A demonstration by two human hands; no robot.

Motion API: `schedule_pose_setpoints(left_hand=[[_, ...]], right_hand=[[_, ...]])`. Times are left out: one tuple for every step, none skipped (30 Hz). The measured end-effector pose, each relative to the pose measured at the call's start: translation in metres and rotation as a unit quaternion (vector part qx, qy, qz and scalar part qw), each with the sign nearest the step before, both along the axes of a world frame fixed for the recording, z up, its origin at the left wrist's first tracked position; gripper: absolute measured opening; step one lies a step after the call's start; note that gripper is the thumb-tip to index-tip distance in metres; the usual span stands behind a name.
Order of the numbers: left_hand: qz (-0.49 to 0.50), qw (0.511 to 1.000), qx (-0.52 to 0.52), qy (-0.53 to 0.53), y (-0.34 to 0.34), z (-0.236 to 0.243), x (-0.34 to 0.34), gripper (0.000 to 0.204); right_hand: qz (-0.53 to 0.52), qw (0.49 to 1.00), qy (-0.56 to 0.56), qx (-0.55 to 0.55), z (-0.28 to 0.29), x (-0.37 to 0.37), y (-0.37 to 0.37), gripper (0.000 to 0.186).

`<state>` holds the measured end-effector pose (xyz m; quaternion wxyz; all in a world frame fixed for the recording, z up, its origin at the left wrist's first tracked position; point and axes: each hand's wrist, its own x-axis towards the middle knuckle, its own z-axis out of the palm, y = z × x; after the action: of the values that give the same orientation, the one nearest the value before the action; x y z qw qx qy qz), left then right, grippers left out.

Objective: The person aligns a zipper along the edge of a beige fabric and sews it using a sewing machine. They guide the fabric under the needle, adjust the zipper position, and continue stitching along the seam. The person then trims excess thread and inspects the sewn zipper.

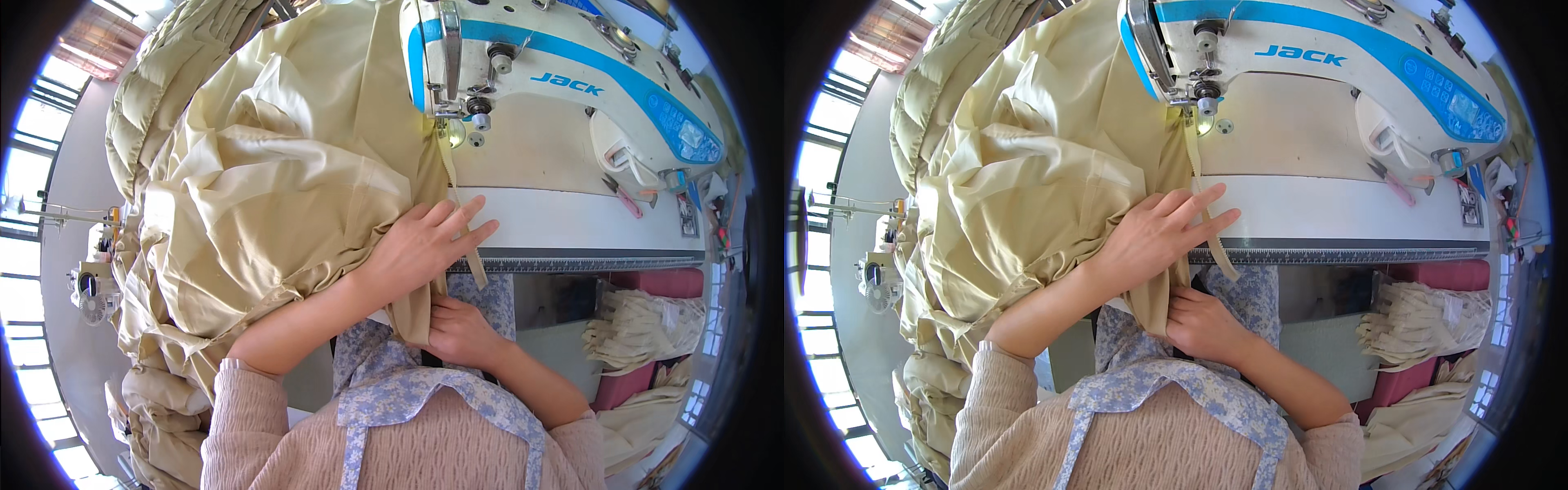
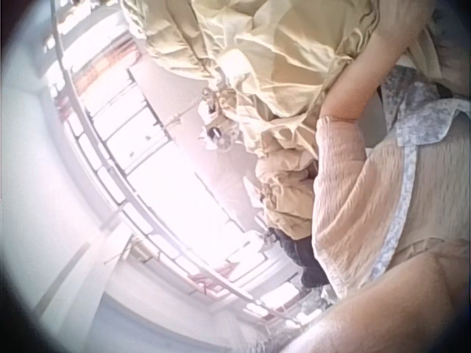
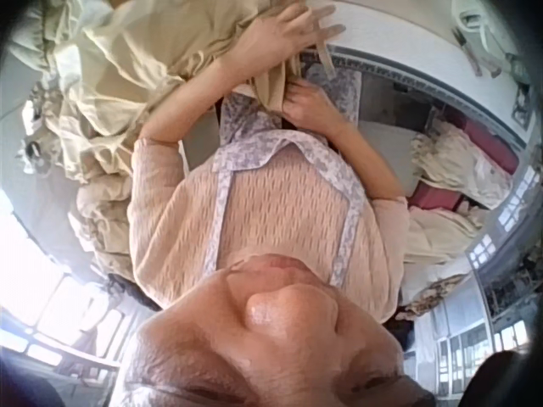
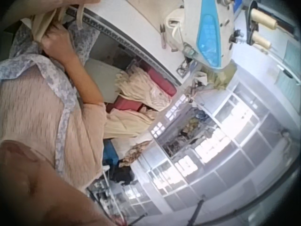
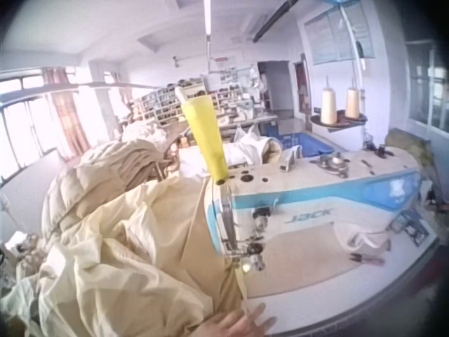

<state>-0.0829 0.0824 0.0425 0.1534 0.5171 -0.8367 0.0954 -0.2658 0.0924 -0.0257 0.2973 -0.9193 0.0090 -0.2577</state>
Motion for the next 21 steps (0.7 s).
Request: schedule_pose_setpoints(left_hand=[[0.004,1.0,0.016,0.015,-0.002,-0.006,0.003,0.044],[0.004,0.999,0.038,0.035,0.0,-0.011,0.006,0.046],[0.01,0.997,0.068,0.042,0.003,-0.014,0.01,0.048],[0.018,0.996,0.045,0.072,0.009,-0.016,0.013,0.047],[0.031,0.995,0.03,0.089,0.019,-0.017,0.017,0.045],[0.043,0.993,0.015,0.105,0.028,-0.017,0.02,0.043],[0.039,0.994,0.02,0.104,0.037,-0.017,0.022,0.043],[0.036,0.994,0.025,0.104,0.044,-0.017,0.023,0.043],[0.02,0.993,0.005,0.113,0.05,-0.018,0.023,0.042],[0.021,0.989,0.029,0.144,0.055,-0.019,0.024,0.043],[0.024,0.99,0.033,0.138,0.057,-0.02,0.024,0.043],[0.027,0.99,0.037,0.132,0.059,-0.02,0.024,0.044],[0.036,0.99,0.051,0.123,0.06,-0.019,0.024,0.044],[0.027,0.991,0.044,0.125,0.059,-0.018,0.023,0.044],[0.023,0.991,0.046,0.124,0.058,-0.016,0.023,0.044],[0.02,0.991,0.047,0.124,0.057,-0.015,0.022,0.044],[0.017,0.991,0.048,0.124,0.056,-0.012,0.022,0.044],[0.015,0.991,0.048,0.125,0.055,-0.011,0.021,0.044],[0.015,0.991,0.051,0.125,0.054,-0.009,0.02,0.045],[0.013,0.991,0.048,0.125,0.053,-0.008,0.02,0.044],[0.013,0.991,0.046,0.124,0.052,-0.008,0.019,0.044]], right_hand=[[-0.002,1.0,0.007,0.002,0.001,0.0,0.001,0.023],[-0.007,1.0,0.018,0.008,0.003,-0.001,0.001,0.023],[-0.006,1.0,0.016,0.007,0.003,-0.001,0.002,0.024],[-0.01,1.0,0.016,0.01,0.003,-0.003,0.003,0.024],[-0.014,1.0,0.015,0.013,0.003,-0.004,0.004,0.024],[-0.013,1.0,0.012,0.014,0.002,-0.005,0.005,0.024],[-0.013,1.0,0.009,0.014,0.001,-0.006,0.006,0.024],[-0.014,1.0,0.008,0.014,0.0,-0.007,0.007,0.025],[-0.013,1.0,0.009,0.019,-0.001,-0.008,0.008,0.024],[-0.011,1.0,0.01,0.023,-0.002,-0.008,0.009,0.024],[-0.009,1.0,0.01,0.026,-0.002,-0.009,0.01,0.024],[-0.012,0.999,0.007,0.032,-0.001,-0.009,0.01,0.025],[-0.014,0.999,0.004,0.038,0.0,-0.01,0.011,0.025],[-0.016,0.999,0.002,0.043,0.001,-0.011,0.011,0.025],[-0.013,0.999,0.001,0.047,0.002,-0.011,0.011,0.025],[-0.01,0.999,0.0,0.05,0.003,-0.012,0.011,0.025],[-0.007,0.999,0.001,0.053,0.005,-0.013,0.011,0.025],[-0.004,0.999,0.002,0.053,0.005,-0.013,0.01,0.026],[-0.001,0.999,0.005,0.054,0.006,-0.014,0.009,0.026],[0.005,0.998,0.009,0.057,0.007,-0.015,0.008,0.027],[0.012,0.997,0.01,0.079,0.008,-0.015,0.006,0.024]])
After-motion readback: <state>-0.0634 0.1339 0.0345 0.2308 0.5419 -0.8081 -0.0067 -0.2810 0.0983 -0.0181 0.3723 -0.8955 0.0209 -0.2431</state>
